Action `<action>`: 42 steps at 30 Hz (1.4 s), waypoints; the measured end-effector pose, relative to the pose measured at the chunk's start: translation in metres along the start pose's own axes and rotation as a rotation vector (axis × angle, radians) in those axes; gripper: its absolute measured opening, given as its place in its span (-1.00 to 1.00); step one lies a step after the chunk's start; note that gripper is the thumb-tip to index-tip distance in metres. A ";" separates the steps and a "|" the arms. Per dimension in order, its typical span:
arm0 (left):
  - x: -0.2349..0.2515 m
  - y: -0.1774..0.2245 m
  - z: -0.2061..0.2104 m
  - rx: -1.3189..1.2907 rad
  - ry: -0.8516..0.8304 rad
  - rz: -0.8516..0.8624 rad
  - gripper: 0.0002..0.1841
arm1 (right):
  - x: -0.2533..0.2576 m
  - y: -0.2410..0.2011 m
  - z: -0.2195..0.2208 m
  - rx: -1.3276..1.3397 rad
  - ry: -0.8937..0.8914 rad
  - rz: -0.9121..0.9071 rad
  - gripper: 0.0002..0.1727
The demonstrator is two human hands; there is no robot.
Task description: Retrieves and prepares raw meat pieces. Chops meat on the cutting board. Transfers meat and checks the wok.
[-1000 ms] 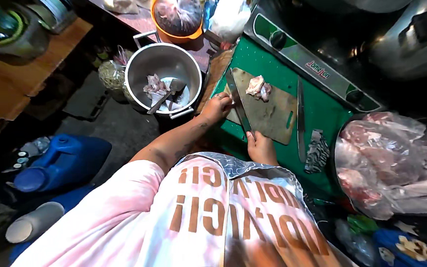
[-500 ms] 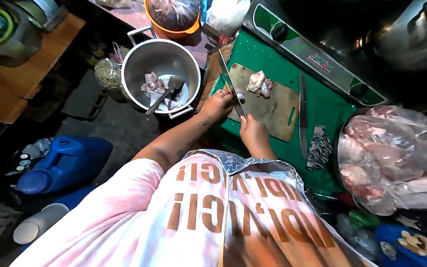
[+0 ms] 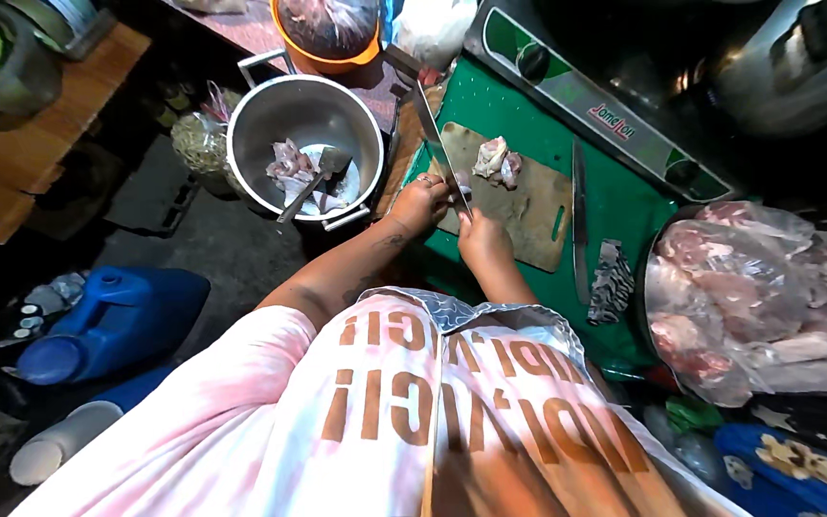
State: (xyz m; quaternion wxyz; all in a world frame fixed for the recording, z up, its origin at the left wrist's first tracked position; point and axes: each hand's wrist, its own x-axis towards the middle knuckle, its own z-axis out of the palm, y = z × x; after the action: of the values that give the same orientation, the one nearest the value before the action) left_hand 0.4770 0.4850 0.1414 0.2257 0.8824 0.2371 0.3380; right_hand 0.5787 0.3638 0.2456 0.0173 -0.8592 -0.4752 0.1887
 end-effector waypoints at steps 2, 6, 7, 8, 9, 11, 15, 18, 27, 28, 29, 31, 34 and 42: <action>0.000 0.000 0.000 -0.005 -0.016 -0.021 -0.82 | -0.020 0.020 0.008 0.010 -0.014 0.021 -0.51; 0.001 0.002 -0.004 -0.044 -0.057 -0.058 -0.77 | -0.044 0.039 0.012 -0.041 -0.140 0.131 -0.50; 0.001 0.001 -0.004 -0.044 -0.052 -0.055 -0.78 | -0.043 0.035 0.011 -0.043 -0.138 0.130 -0.50; 0.000 0.000 -0.002 -0.045 -0.044 -0.052 -0.79 | -0.038 0.031 0.012 -0.036 -0.117 0.114 -0.50; 0.000 -0.001 -0.001 -0.041 -0.035 -0.049 -0.80 | -0.030 0.026 0.013 -0.029 -0.083 0.089 -0.50; 0.002 0.000 0.000 -0.023 -0.037 -0.056 -0.81 | -0.008 0.009 0.010 -0.010 -0.053 0.071 -0.50; 0.003 0.001 0.001 0.007 -0.046 -0.094 -0.80 | 0.006 -0.002 0.001 0.008 -0.057 0.034 -0.52; 0.005 0.002 -0.001 0.018 -0.060 -0.094 -0.79 | -0.019 0.021 0.002 0.027 -0.071 0.038 -0.51; 0.006 0.001 -0.001 0.023 -0.060 -0.076 -0.77 | 0.026 -0.004 -0.005 0.094 -0.144 0.077 -0.50; 0.006 0.001 0.000 0.024 -0.054 -0.072 -0.77 | 0.035 -0.013 -0.008 0.124 -0.098 0.054 -0.51; 0.007 0.001 -0.001 0.017 -0.053 -0.070 -0.78 | 0.037 -0.022 -0.015 0.139 -0.063 0.030 -0.52; 0.006 0.002 -0.002 0.001 -0.052 -0.071 -0.78 | 0.044 -0.054 -0.077 0.127 -0.524 0.174 -0.45; 0.003 0.002 -0.001 -0.009 -0.032 -0.083 -0.79 | 0.063 -0.026 -0.017 0.214 -0.115 0.016 -0.51; 0.004 0.007 -0.025 -0.321 0.102 -0.638 -0.69 | -0.043 0.074 -0.002 0.185 -0.295 0.147 -0.47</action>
State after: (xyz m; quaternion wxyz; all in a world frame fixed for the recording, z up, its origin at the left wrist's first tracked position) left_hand 0.4639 0.4876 0.1633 0.4435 0.6991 0.4555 0.3272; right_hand 0.6192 0.2880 0.2449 0.0127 -0.8493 -0.3894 0.3562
